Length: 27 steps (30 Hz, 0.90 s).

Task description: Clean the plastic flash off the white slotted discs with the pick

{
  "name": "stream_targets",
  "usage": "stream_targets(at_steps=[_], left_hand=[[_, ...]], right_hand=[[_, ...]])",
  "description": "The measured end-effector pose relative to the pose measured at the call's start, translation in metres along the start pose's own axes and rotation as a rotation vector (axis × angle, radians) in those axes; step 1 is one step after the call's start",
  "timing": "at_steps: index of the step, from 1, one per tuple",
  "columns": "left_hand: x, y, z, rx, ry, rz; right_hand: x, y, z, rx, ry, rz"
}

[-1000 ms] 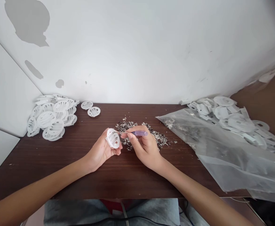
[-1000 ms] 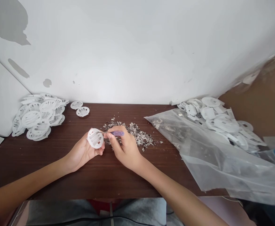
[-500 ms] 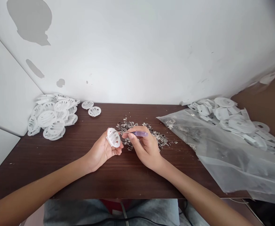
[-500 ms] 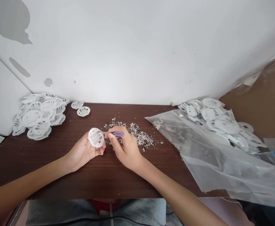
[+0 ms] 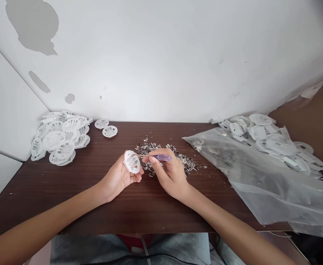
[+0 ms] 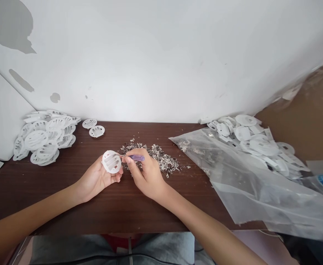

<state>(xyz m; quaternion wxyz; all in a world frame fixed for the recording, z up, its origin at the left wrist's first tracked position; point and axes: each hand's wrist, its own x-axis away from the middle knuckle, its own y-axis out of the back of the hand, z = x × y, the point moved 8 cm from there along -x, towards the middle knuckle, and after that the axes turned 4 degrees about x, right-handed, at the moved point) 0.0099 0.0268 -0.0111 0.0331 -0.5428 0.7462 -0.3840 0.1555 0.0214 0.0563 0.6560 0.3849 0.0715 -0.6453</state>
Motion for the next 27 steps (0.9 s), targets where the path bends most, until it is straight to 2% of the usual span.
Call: stream_targets(at_steps=[27], left_hand=[[0.0025,-0.0028,-0.0024,-0.091,-0.069,0.044]], right_hand=[[0.0028,-0.0027,0.0009,-0.043,0.015,-0.002]])
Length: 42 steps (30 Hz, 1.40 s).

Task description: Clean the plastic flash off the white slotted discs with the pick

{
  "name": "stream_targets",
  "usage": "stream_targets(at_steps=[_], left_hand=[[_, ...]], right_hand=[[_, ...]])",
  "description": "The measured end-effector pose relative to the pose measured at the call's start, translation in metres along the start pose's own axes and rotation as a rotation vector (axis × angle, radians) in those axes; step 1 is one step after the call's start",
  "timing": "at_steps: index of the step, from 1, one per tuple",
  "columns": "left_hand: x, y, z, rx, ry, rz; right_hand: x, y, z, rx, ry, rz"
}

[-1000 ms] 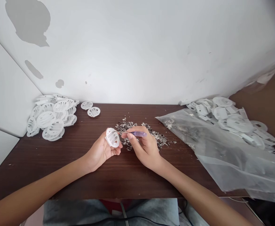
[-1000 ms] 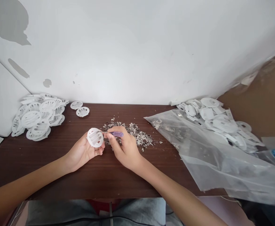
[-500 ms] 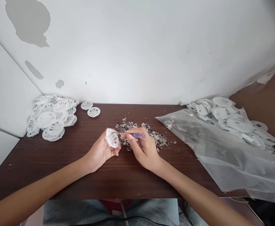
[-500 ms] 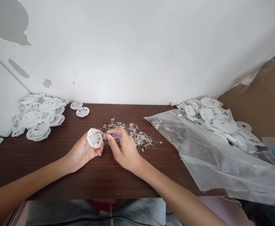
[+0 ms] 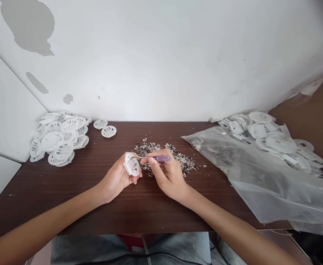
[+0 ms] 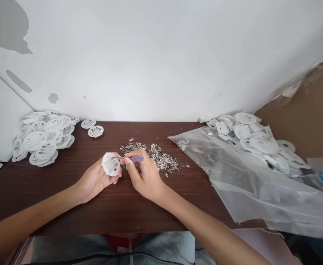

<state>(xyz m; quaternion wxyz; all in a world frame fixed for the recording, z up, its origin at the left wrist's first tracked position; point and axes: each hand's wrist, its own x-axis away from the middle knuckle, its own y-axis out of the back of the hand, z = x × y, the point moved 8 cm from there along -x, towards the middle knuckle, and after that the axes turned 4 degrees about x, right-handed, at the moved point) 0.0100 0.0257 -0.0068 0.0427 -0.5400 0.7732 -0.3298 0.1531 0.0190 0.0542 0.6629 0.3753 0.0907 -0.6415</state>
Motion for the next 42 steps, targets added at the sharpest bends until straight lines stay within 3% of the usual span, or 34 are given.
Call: stream_targets(at_steps=[19,29,42], left_hand=[[-0.0005,-0.0001,0.0014,-0.012,0.029,0.019],[-0.004,0.0037,0.0042,0.089,0.084,-0.004],[-0.0033,0.0036,0.0052,0.117,0.108,-0.024]], right_hand=[[0.0005,-0.0015,-0.0048,-0.048,-0.032,-0.013],[-0.0042,0.0003,0.003,0.098,0.059,0.022],[-0.0046,0.0035,0.0028,0.124,0.039,0.004]])
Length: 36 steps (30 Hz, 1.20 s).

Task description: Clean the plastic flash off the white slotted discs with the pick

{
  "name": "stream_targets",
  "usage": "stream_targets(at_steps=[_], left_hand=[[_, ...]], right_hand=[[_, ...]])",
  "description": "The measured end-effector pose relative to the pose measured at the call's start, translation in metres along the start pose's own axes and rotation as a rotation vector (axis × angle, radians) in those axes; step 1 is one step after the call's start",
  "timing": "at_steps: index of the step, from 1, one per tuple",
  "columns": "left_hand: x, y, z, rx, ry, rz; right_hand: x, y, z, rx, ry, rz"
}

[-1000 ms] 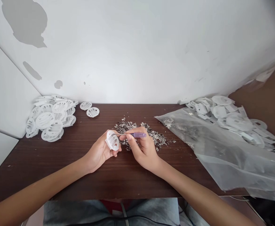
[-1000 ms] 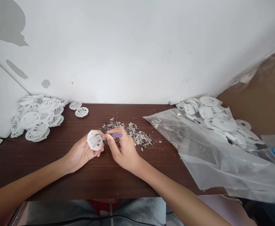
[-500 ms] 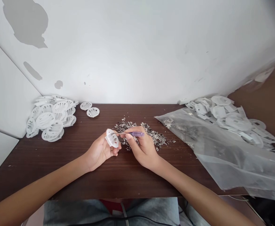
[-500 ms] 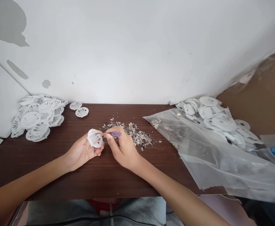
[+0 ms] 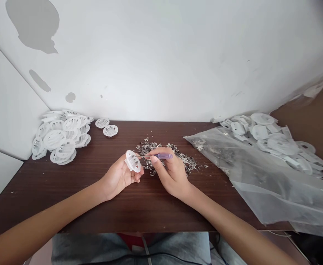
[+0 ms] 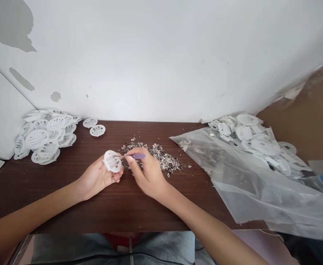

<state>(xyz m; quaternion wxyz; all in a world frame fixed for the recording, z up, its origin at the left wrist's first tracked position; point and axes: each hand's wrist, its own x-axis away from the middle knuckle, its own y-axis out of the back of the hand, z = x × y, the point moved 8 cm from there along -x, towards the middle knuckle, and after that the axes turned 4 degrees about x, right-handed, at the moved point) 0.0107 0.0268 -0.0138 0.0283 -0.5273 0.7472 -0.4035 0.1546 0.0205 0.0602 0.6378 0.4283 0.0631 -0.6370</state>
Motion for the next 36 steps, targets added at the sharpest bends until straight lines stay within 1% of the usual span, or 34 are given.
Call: stream_targets(at_steps=[8,20,26,36], left_hand=[[-0.0021,0.0002,0.0001,-0.002,-0.011,0.031],[-0.0006,0.0008,0.0004,-0.001,-0.003,0.024],[0.0016,-0.0023,-0.002,-0.053,-0.042,0.031],[0.0025,-0.0042,-0.0031,-0.08,-0.052,0.021]], right_hand=[[0.0,-0.0013,0.004,-0.001,0.052,-0.001],[0.0003,-0.0028,0.0011,-0.009,0.007,0.023],[-0.0009,-0.0028,0.0016,-0.039,0.018,0.033],[0.0001,-0.0045,0.0026,-0.009,0.072,0.039]])
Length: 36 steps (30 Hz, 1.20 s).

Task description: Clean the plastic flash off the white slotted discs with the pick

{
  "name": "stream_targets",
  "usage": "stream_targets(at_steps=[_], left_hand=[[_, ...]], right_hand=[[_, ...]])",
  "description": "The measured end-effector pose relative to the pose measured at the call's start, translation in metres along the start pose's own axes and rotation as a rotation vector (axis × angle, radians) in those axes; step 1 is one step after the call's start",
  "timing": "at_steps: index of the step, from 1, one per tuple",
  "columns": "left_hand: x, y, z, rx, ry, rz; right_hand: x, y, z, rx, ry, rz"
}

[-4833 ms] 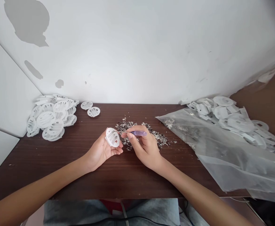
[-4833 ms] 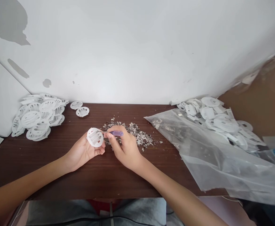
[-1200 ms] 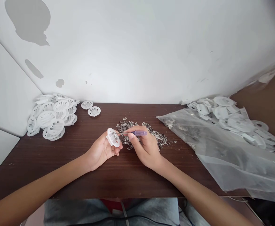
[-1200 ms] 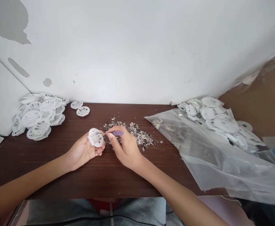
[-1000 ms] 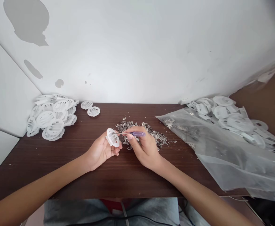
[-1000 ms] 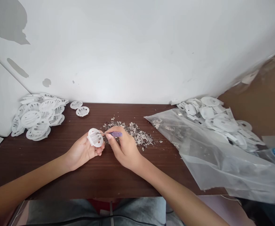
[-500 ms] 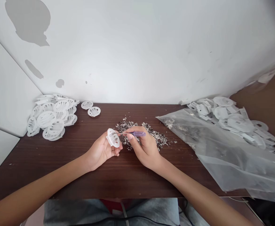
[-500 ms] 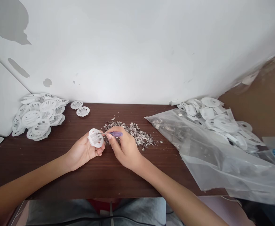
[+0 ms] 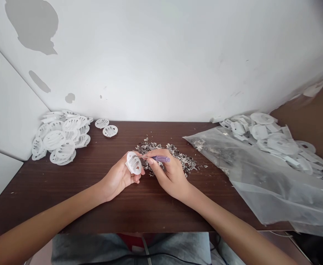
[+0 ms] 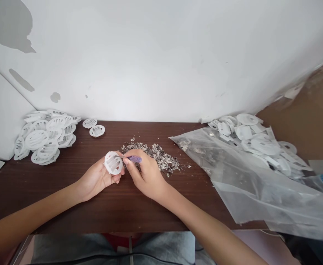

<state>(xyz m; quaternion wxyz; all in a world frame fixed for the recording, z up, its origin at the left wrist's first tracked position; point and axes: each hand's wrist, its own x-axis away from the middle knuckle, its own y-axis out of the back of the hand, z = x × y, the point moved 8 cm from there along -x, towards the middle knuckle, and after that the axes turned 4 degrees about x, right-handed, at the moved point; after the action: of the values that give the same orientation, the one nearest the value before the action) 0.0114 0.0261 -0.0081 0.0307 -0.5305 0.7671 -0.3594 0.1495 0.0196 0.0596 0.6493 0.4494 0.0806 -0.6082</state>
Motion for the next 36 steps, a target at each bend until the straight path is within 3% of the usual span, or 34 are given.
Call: stream_targets(at_steps=[16,36], left_hand=[[0.0006,0.0005,-0.0027,-0.029,-0.018,-0.013],[-0.0014,0.0025,0.0003,-0.04,0.023,0.005]], right_hand=[[-0.0001,-0.0046,0.0012,-0.066,0.047,0.019],[-0.0011,-0.001,-0.0051,-0.097,-0.021,-0.013]])
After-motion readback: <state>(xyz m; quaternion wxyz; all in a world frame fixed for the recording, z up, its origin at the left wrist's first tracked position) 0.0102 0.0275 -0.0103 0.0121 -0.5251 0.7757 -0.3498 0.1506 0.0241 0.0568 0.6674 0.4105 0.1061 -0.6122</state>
